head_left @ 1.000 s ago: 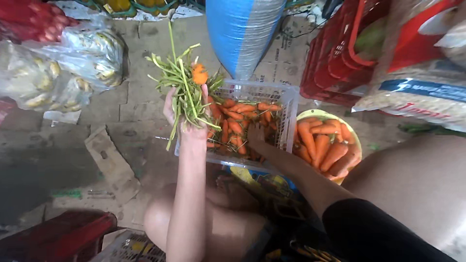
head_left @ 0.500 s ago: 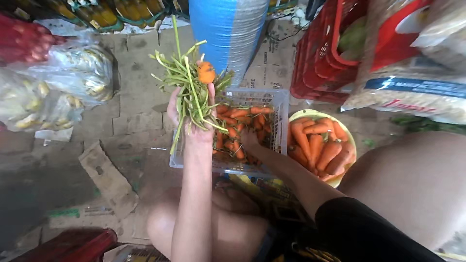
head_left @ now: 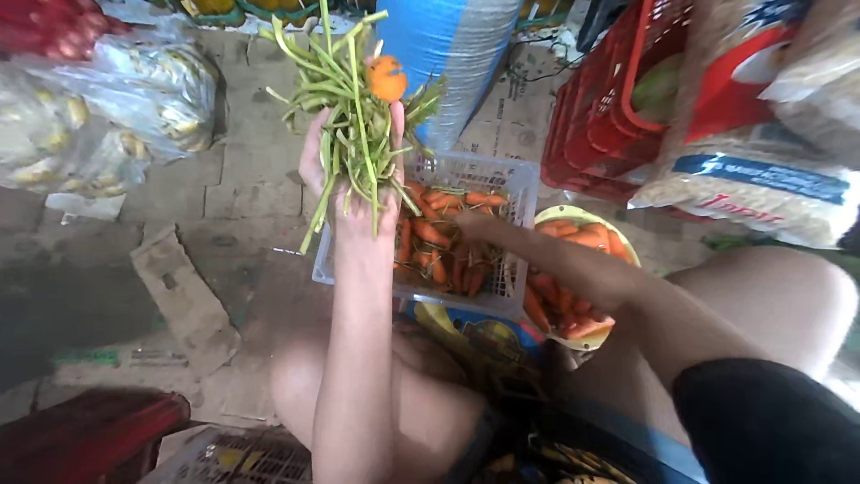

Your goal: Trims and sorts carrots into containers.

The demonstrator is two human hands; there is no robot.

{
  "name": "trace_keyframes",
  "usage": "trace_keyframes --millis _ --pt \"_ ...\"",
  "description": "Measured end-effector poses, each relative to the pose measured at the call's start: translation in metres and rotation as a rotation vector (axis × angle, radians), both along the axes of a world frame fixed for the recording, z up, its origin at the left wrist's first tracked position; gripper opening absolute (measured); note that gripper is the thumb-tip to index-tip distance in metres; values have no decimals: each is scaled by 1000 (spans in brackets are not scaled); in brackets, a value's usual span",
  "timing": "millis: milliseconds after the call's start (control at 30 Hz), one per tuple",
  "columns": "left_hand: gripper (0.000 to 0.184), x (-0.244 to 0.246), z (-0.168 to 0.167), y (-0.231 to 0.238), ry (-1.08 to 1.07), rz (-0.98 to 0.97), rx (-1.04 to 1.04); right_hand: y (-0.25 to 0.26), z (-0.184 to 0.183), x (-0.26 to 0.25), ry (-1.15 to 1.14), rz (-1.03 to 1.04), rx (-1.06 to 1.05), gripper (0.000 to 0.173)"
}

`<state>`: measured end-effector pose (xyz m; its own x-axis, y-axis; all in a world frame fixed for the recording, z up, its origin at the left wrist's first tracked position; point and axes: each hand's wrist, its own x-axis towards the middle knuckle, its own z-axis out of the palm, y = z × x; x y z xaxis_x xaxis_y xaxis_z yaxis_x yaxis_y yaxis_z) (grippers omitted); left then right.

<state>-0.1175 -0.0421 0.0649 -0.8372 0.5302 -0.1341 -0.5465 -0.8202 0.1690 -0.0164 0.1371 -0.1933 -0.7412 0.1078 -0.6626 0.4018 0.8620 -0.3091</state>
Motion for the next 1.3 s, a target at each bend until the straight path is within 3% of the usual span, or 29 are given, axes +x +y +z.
trace_keyframes --millis 133,200,267,367,467,533,600,667,733,767,867,967,1000,1067,1200,1267,1300 --pt "34 -1 2 -4 -15 10 -52 11 71 -7 107 -16 -84 34" --pt "35 -4 -1 -5 -20 -1 -59 -8 90 -18 171 -31 -94 40" --pt "34 -5 -3 -6 -27 6 -86 -38 82 -35 221 62 -85 47" --pt "36 -7 -11 -8 3 41 -64 -91 41 -58 237 277 -71 56" --pt "40 -11 -14 -12 8 32 -55 -131 -39 -78 350 454 -33 35" --pt "39 -13 -12 -12 -14 43 -55 -147 -99 -82 494 448 -3 33" --pt "42 -15 -12 -12 -20 42 -28 -159 -121 -83 511 338 -34 33" --pt "46 -18 -12 -13 -17 38 -23 -163 -96 -88 278 269 -135 36" --pt "48 -19 -14 -13 -28 19 -3 -159 -66 -89 170 413 -145 35" --pt "49 -20 -14 -12 -28 6 6 -158 -65 -88 181 439 -149 34" --pt "48 -24 -15 -9 -37 -10 0 -161 -74 -83 211 249 -224 38" --pt "50 -19 -18 -10 8 -74 8 -173 -65 -86 75 185 -179 48" --pt "50 -16 -22 -15 62 -139 40 -182 -65 -86 43 191 -136 48" --pt "49 -18 -18 -7 16 -72 -8 -194 -68 -88 -32 242 -46 41" --pt "50 -19 -13 -3 1 -24 -6 -181 -83 -73 54 83 -161 35" --pt "51 -15 -14 -11 45 -101 68 -173 -51 -68 73 55 -131 36" --pt "50 -17 -11 -9 -2 -60 65 -167 -18 -73 -57 80 -109 39"
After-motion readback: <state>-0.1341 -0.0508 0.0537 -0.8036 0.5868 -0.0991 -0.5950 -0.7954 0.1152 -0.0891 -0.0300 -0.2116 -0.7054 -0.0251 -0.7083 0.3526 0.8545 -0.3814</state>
